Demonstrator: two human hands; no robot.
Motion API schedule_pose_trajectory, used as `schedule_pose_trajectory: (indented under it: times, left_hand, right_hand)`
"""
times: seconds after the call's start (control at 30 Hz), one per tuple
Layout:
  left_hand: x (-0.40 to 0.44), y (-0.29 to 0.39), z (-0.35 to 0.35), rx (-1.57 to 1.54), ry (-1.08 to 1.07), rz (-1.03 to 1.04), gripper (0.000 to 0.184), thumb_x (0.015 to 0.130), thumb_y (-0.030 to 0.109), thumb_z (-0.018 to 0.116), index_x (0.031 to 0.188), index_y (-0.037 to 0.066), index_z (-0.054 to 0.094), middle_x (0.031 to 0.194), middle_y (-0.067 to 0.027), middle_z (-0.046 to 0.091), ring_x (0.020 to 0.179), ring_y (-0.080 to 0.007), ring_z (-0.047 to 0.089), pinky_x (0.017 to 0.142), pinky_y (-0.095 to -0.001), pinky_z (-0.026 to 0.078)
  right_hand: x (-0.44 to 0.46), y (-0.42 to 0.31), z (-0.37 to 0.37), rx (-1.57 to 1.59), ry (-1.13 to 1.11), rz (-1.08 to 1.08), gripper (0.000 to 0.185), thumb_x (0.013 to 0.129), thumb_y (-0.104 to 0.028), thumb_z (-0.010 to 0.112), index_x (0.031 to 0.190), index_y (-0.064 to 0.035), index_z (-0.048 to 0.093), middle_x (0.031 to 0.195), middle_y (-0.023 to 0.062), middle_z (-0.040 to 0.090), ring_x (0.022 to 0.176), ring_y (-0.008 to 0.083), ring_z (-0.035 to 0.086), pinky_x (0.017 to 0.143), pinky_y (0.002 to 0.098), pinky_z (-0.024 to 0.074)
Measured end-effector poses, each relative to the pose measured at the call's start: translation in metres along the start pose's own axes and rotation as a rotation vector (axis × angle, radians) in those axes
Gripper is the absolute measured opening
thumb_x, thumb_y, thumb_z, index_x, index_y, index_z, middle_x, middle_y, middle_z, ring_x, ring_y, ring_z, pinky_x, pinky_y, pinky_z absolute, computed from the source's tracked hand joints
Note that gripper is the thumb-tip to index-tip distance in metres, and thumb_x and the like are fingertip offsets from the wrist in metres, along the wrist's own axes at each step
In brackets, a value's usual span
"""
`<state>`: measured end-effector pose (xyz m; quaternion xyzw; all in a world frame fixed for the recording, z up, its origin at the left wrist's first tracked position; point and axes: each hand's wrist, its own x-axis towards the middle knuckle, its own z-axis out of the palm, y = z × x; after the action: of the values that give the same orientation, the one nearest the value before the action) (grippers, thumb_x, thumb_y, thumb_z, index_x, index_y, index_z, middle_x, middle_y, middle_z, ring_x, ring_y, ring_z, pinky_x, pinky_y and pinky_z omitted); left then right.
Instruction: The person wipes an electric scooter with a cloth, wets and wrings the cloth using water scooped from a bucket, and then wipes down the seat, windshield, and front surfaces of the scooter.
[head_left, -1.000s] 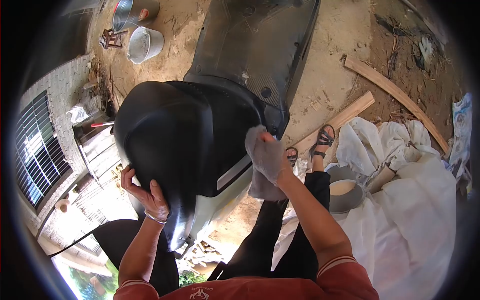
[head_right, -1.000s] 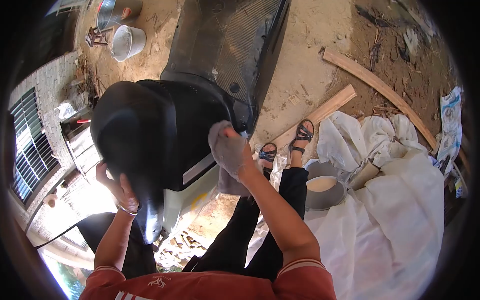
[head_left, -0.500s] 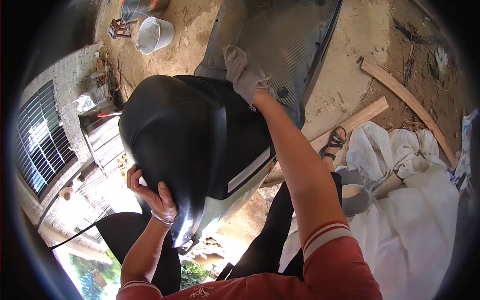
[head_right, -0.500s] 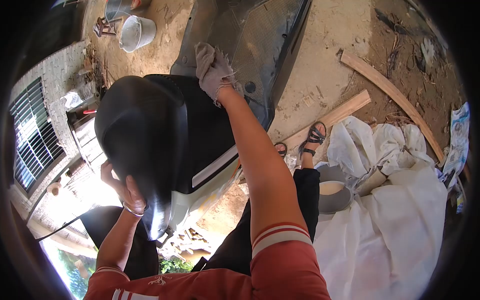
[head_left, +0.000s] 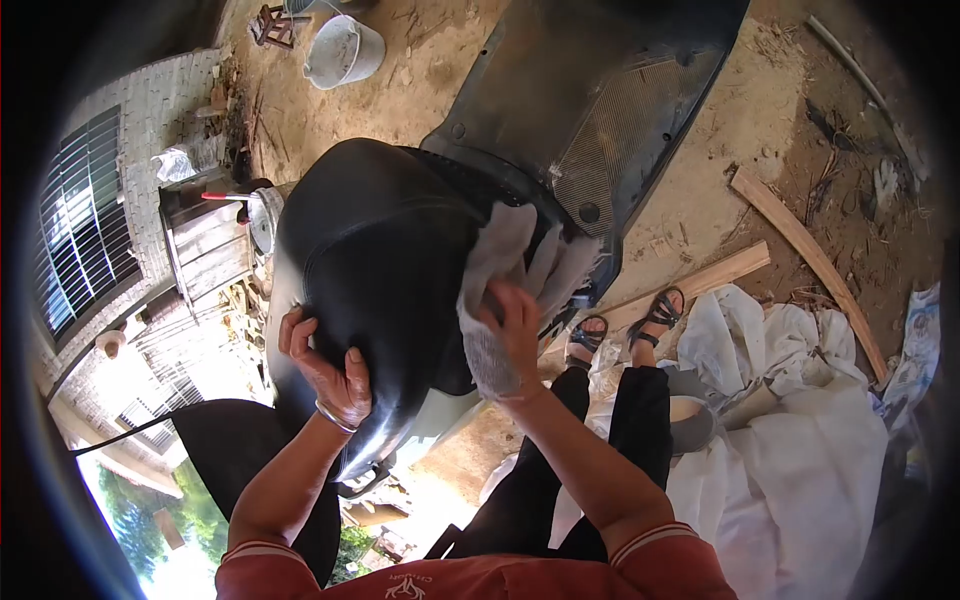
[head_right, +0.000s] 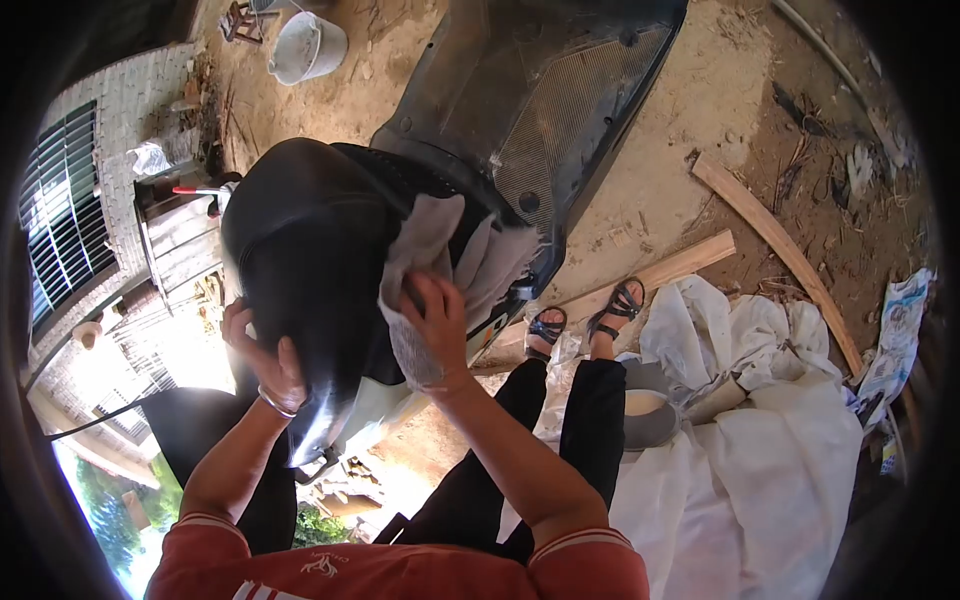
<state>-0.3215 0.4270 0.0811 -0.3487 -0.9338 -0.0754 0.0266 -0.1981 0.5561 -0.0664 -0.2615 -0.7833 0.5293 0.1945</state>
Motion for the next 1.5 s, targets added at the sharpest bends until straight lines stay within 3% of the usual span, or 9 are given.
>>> schedule_pose_trajectory:
  times: [0.07, 0.2, 0.27, 0.63, 0.93, 1.07, 1.2, 1.3, 1.5]
  left_hand:
    - [0.000, 0.000, 0.002, -0.022, 0.022, -0.008, 0.057, 0.089, 0.040, 0.050, 0.126, -0.001, 0.034, 0.130, -0.0230, 0.033, 0.123, -0.0356, 0.032, 0.105, -0.0468, 0.024]
    - [0.000, 0.004, 0.000, -0.002, 0.015, -0.027, 0.057, 0.091, 0.042, 0.049, 0.126, -0.001, 0.034, 0.131, -0.0239, 0.034, 0.124, -0.0369, 0.033, 0.106, -0.0473, 0.024]
    - [-0.001, 0.004, 0.000, -0.026, 0.022, -0.031, 0.057, 0.090, 0.041, 0.050, 0.126, -0.001, 0.035, 0.130, -0.0241, 0.034, 0.124, -0.0372, 0.033, 0.106, -0.0473, 0.024]
    - [0.003, 0.003, 0.003, -0.018, 0.065, -0.041, 0.054, 0.084, 0.036, 0.058, 0.122, 0.003, 0.038, 0.127, -0.0249, 0.036, 0.118, -0.0413, 0.036, 0.101, -0.0520, 0.028]
    - [0.004, 0.003, -0.002, 0.025, 0.031, -0.053, 0.060, 0.071, 0.028, 0.063, 0.121, 0.008, 0.038, 0.125, -0.0218, 0.034, 0.118, -0.0445, 0.036, 0.101, -0.0562, 0.028]
    - [0.004, 0.008, -0.006, 0.016, 0.009, -0.096, 0.057, 0.072, 0.028, 0.063, 0.120, 0.009, 0.040, 0.122, -0.0206, 0.036, 0.119, -0.0431, 0.036, 0.103, -0.0562, 0.027]
    - [-0.005, 0.033, -0.020, -0.053, 0.054, -0.173, 0.055, 0.075, 0.028, 0.064, 0.122, 0.009, 0.042, 0.126, -0.0208, 0.037, 0.122, -0.0427, 0.034, 0.104, -0.0570, 0.024]
    - [-0.069, 0.127, -0.058, -0.386, 0.016, -0.412, 0.057, 0.082, 0.033, 0.061, 0.129, 0.009, 0.042, 0.133, -0.0208, 0.036, 0.128, -0.0415, 0.030, 0.108, -0.0545, 0.020]
    - [-0.196, 0.196, -0.063, -2.089, 0.024, -1.717, 0.053, 0.089, 0.031, 0.058, 0.134, 0.007, 0.043, 0.139, -0.0173, 0.040, 0.131, -0.0346, 0.037, 0.108, -0.0515, 0.028]
  right_hand:
    - [-0.016, -0.008, -0.007, -0.001, -0.038, -0.026, 0.028, 0.082, -0.013, 0.061, 0.110, -0.0067, 0.059, 0.118, 0.0100, 0.054, 0.108, 0.0286, 0.053, 0.092, 0.0374, 0.0448]
    - [0.036, -0.031, -0.030, 1.309, -0.110, 0.823, 0.047, 0.083, -0.014, 0.065, 0.125, -0.0018, 0.050, 0.133, 0.0141, 0.042, 0.116, 0.0284, 0.046, 0.093, 0.0331, 0.0427]
    - [0.084, -0.031, -0.018, 0.211, -0.147, -0.135, 0.056, 0.082, -0.021, 0.057, 0.133, 0.0000, 0.043, 0.138, 0.0210, 0.036, 0.130, 0.0421, 0.031, 0.106, 0.0476, 0.0275]
    - [0.263, -0.017, 0.082, 0.178, -0.293, -0.133, 0.050, 0.085, -0.018, 0.055, 0.129, 0.0017, 0.044, 0.132, 0.0210, 0.042, 0.123, 0.0360, 0.042, 0.102, 0.0420, 0.0361]
    - [0.170, -0.041, 0.013, 0.263, -0.216, 0.047, 0.048, 0.089, -0.018, 0.056, 0.130, 0.0032, 0.042, 0.133, 0.0233, 0.040, 0.123, 0.0384, 0.042, 0.105, 0.0425, 0.0339]
    - [0.091, -0.052, 0.003, -0.754, -0.174, -0.510, 0.056, 0.084, -0.012, 0.059, 0.131, 0.0055, 0.035, 0.136, 0.0284, 0.030, 0.120, 0.0441, 0.041, 0.105, 0.0458, 0.0346]
    - [0.002, -0.068, -0.026, -0.412, -0.327, -0.330, 0.058, 0.084, -0.016, 0.063, 0.133, -0.0030, 0.035, 0.140, 0.0280, 0.026, 0.119, 0.0440, 0.045, 0.097, 0.0443, 0.0422]
    - [-0.039, -0.088, -0.088, 0.189, -0.744, 0.001, 0.039, 0.080, -0.018, 0.064, 0.113, 0.0026, 0.058, 0.100, 0.0182, 0.064, 0.099, 0.0306, 0.062, 0.085, 0.0353, 0.0470]
    - [-0.090, -0.156, -0.142, 0.087, -0.998, 0.327, 0.052, 0.080, -0.017, 0.066, 0.125, 0.0027, 0.051, 0.113, 0.0238, 0.059, 0.104, 0.0323, 0.061, 0.089, 0.0365, 0.0477]
